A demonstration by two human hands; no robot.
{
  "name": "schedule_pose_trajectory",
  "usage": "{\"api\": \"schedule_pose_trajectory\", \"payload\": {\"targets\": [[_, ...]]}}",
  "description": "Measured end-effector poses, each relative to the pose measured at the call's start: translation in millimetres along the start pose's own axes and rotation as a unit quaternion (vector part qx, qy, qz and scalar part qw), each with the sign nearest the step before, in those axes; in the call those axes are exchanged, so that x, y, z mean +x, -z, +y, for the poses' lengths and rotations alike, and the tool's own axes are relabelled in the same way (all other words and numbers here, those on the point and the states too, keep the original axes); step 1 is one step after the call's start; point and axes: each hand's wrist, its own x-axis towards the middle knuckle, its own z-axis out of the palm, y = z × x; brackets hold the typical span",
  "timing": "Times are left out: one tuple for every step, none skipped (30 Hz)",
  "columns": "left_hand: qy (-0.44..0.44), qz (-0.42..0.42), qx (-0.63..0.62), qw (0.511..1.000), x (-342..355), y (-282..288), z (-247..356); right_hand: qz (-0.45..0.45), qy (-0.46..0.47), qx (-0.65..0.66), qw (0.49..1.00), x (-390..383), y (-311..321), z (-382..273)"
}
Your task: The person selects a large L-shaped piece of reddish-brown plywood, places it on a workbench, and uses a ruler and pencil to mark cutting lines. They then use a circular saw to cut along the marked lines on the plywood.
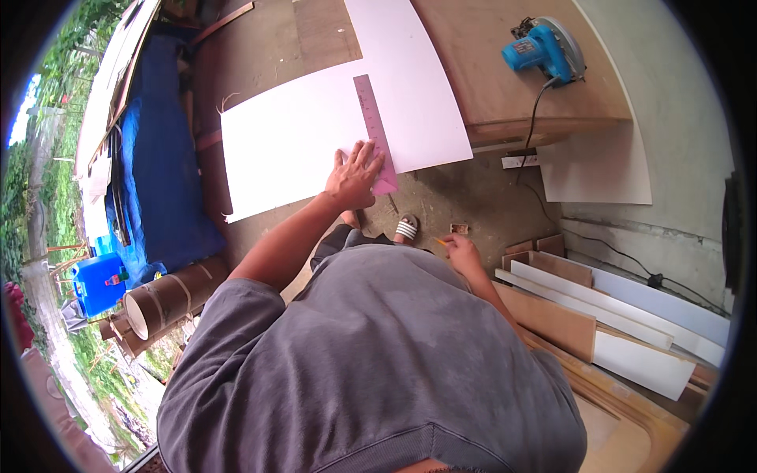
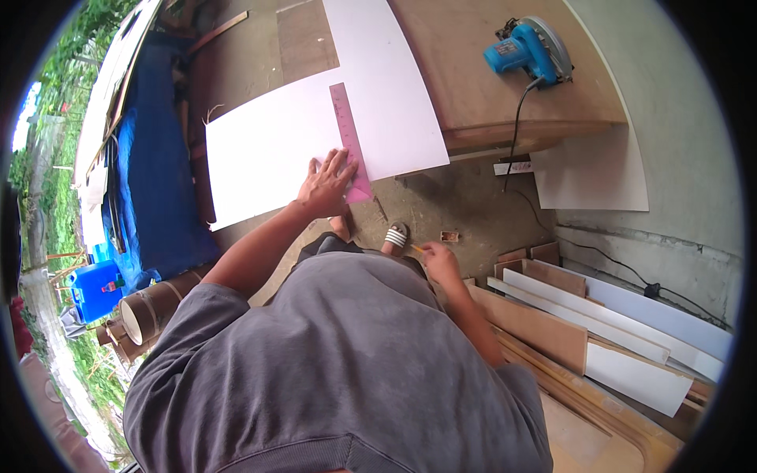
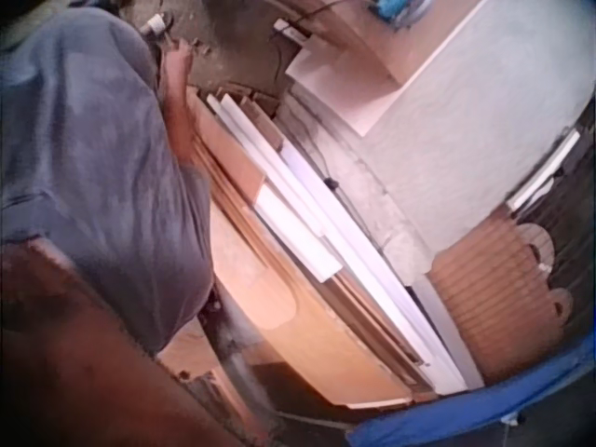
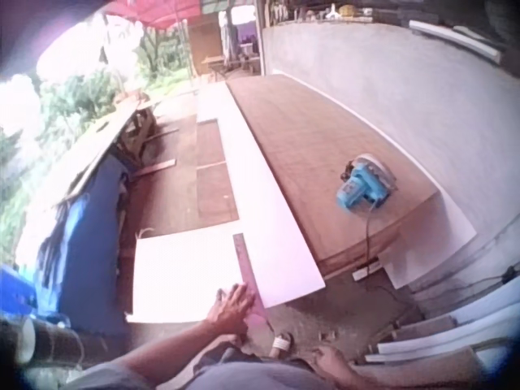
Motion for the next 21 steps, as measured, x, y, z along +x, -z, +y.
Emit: {"api": "schedule_pose_trajectory", "payload": {"targets": [[-0.014,0.028,0.0,1.0,-3.8,-4.8,1.3,0.001,-0.051,0.037,0.998,9.0,-10.9,31.1],[-0.027,0.071,0.006,0.997,-7.4,-10.2,3.8,0.004,-0.135,0.07,0.988,14.3,-18.0,61.6],[-0.013,0.046,-0.011,0.999,-9.8,-15.3,6.3,-0.024,-0.125,0.054,0.99,10.6,-21.9,90.8],[0.001,0.035,-0.024,0.999,-12.6,-19.6,9.1,-0.046,-0.172,0.024,0.984,4.3,-25.5,114.5],[0.022,0.007,-0.039,0.999,-14.3,-22.3,11.3,-0.06,-0.159,0.023,0.985,-0.9,-29.3,131.9],[0.036,0.034,-0.031,0.998,-16.3,-23.8,14.2,-0.071,-0.171,0.012,0.983,-6.8,-32.1,143.9],[0.037,0.076,-0.043,0.995,-12.7,-21.3,13.3,-0.078,-0.196,-0.002,0.978,-2.2,-32.0,146.6],[0.05,0.076,-0.064,0.994,-17.1,-20.0,17.1,-0.05,-0.121,-0.005,0.991,-7.7,-32.0,145.9],[0.064,0.078,-0.089,0.991,-19.3,-16.5,19.2,-0.02,-0.06,-0.012,0.998,-11.1,-30.9,138.4],[0.056,0.071,-0.138,0.986,-25.0,-12.2,22.7,0.003,-0.037,-0.027,0.999,-12.3,-26.7,125.2],[0.046,0.071,-0.188,0.978,-33.2,-7.5,26.5,0.006,0.007,0.028,1.0,-11.3,-20.7,107.6],[0.035,0.072,-0.238,0.968,-40.7,-2.7,30.4,0.001,0.014,0.077,0.997,-6.9,-12.4,85.8],[0.02,0.068,-0.26,0.963,-48.2,1.6,35.1,-0.01,-0.003,0.124,0.992,-4.3,-2.8,60.7],[0.004,0.066,-0.282,0.957,-55.1,5.2,39.3,-0.05,0.017,0.223,0.973,-4.0,8.9,33.2],[-0.012,0.065,-0.304,0.95,-60.7,8.1,43.3,-0.105,-0.014,0.326,0.939,-4.4,21.2,4.0],[-0.04,0.09,-0.281,0.955,-62.5,10.1,47.4,-0.107,0.051,0.347,0.93,-6.7,32.6,-25.8],[-0.061,0.094,-0.276,0.955,-61.7,11.9,50.1,-0.117,0.088,0.377,0.915,-9.8,42.4,-55.0],[-0.082,0.102,-0.269,0.954,-59.7,13.2,53.0,-0.135,0.116,0.411,0.894,-10.4,46.5,-83.4],[-0.104,0.112,-0.263,0.953,-56.4,14.3,55.5,-0.09,0.151,0.39,0.904,-9.4,45.6,-109.7],[-0.128,0.119,-0.249,0.953,-50.7,16.1,56.8,-0.055,0.175,0.372,0.91,-8.9,43.7,-132.0],[-0.155,0.126,-0.243,0.949,-45.7,17.6,59.0,-0.022,0.199,0.352,0.914,-7.9,41.5,-149.1]]}}
